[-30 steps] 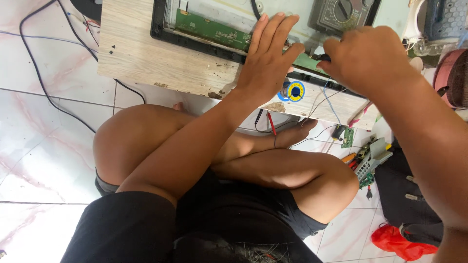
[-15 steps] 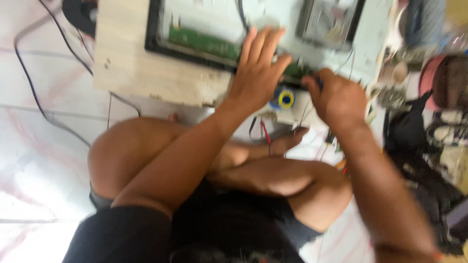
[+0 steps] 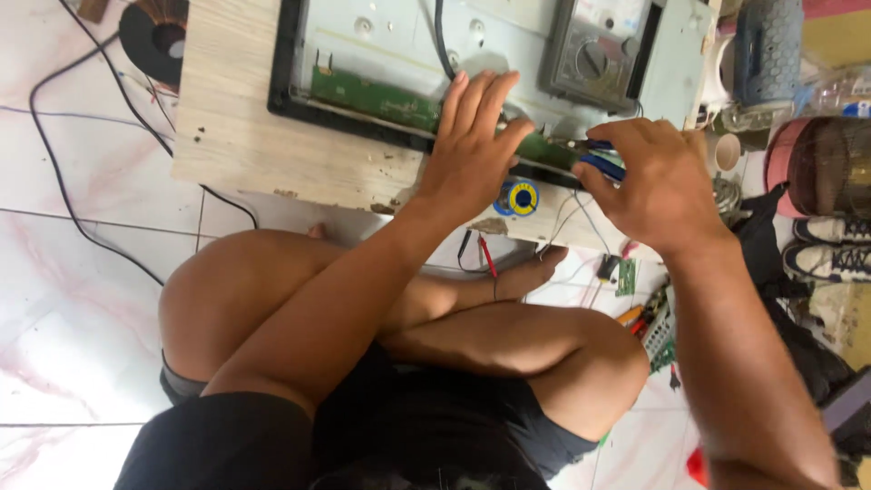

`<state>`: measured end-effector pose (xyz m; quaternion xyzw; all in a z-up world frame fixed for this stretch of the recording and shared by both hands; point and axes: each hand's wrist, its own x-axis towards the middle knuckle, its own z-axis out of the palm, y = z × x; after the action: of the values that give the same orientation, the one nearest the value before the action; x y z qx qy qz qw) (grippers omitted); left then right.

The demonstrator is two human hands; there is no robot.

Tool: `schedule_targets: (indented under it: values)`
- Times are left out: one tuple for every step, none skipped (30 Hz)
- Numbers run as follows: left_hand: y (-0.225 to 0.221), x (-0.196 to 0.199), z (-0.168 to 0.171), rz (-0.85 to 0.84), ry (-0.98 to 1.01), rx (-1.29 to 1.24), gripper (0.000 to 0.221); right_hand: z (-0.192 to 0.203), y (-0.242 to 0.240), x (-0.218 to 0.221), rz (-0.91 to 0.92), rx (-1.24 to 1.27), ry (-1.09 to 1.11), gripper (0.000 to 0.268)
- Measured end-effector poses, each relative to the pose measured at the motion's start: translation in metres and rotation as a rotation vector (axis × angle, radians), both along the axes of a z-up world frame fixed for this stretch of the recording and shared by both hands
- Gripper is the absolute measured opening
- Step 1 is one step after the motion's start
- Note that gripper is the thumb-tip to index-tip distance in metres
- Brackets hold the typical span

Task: The person sits on the floor repairing a television lying face-down on a low table. They use a screwdriver on the chassis, handle wires and a multimeter, and use pliers to work on the exposed circuit board, probing and adjusting components and connections.

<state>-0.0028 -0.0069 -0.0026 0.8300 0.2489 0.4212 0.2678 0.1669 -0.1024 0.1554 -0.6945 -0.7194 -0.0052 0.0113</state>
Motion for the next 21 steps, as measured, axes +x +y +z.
schedule_targets:
  values:
    - [0.003, 0.001, 0.001, 0.005, 0.006, 0.011, 0.036, 0.007, 0.011, -0.005, 0.107, 0.018, -0.244, 0.034]
    - [0.008, 0.002, 0.000, 0.011, 0.005, 0.017, 0.036, 0.006, 0.019, -0.004, 0.112, 0.025, -0.246, 0.034]
    - [0.006, 0.002, 0.000, 0.016, 0.000, 0.017, 0.036, 0.006, 0.020, -0.004, 0.181, 0.018, -0.303, 0.034]
    - [0.005, 0.003, -0.002, 0.021, -0.005, 0.017, 0.036, 0.006, 0.022, -0.003, 0.250, 0.011, -0.361, 0.034]
    - [0.003, 0.004, -0.003, 0.020, -0.007, 0.011, 0.036, 0.005, 0.024, -0.005, 0.249, 0.005, -0.361, 0.034]
    - [0.001, 0.004, -0.004, 0.031, -0.004, 0.016, 0.035, 0.005, 0.027, -0.007, 0.291, 0.007, -0.423, 0.033]
    - [0.002, 0.004, -0.006, 0.048, -0.002, 0.026, 0.035, 0.004, 0.032, -0.009, 0.338, 0.015, -0.485, 0.032]
    - [0.003, 0.006, -0.006, 0.052, -0.004, 0.026, 0.035, 0.004, 0.035, -0.008, 0.342, 0.015, -0.486, 0.032]
    - [0.003, 0.006, -0.006, 0.061, 0.002, 0.026, 0.034, 0.003, 0.038, -0.007, 0.361, 0.008, -0.538, 0.027]
    - [0.003, 0.006, -0.006, 0.071, 0.007, 0.027, 0.034, 0.002, 0.040, -0.006, 0.381, 0.001, -0.590, 0.022]
    - [0.003, 0.005, -0.005, 0.075, 0.009, 0.021, 0.034, 0.003, 0.042, -0.007, 0.386, -0.003, -0.588, 0.022]
    - [0.003, 0.004, -0.003, 0.061, -0.009, 0.003, 0.033, 0.004, 0.044, -0.007, 0.407, 0.001, -0.586, 0.022]
    - [0.003, 0.003, -0.002, 0.047, -0.027, -0.014, 0.032, 0.006, 0.046, -0.007, 0.427, 0.005, -0.584, 0.023]
    - [0.003, 0.004, -0.003, 0.049, -0.026, -0.019, 0.032, 0.005, 0.047, -0.006, 0.431, 0.001, -0.582, 0.023]
    - [0.003, 0.005, -0.004, 0.048, -0.026, -0.018, 0.032, 0.004, 0.048, -0.005, 0.442, -0.011, -0.586, 0.021]
    - [0.003, 0.007, -0.005, 0.047, -0.026, -0.017, 0.031, 0.004, 0.050, -0.004, 0.452, -0.023, -0.590, 0.020]
    - [0.003, 0.007, -0.006, 0.047, -0.026, -0.020, 0.031, 0.005, 0.051, -0.005, 0.453, -0.026, -0.589, 0.020]
    - [0.003, 0.007, -0.006, 0.056, -0.013, -0.010, 0.031, 0.006, 0.053, -0.007, 0.460, -0.045, -0.645, 0.016]
    - [0.003, 0.007, -0.007, 0.067, 0.001, 0.002, 0.030, 0.007, 0.055, -0.008, 0.468, -0.061, -0.701, 0.013]
    - [0.003, 0.006, -0.007, 0.069, 0.001, 0.001, 0.030, 0.008, 0.056, -0.008, 0.470, -0.063, -0.701, 0.013]
    - [0.003, 0.006, -0.006, 0.067, 0.001, 0.003, 0.030, 0.009, 0.058, -0.009, 0.476, -0.072, -0.703, 0.015]
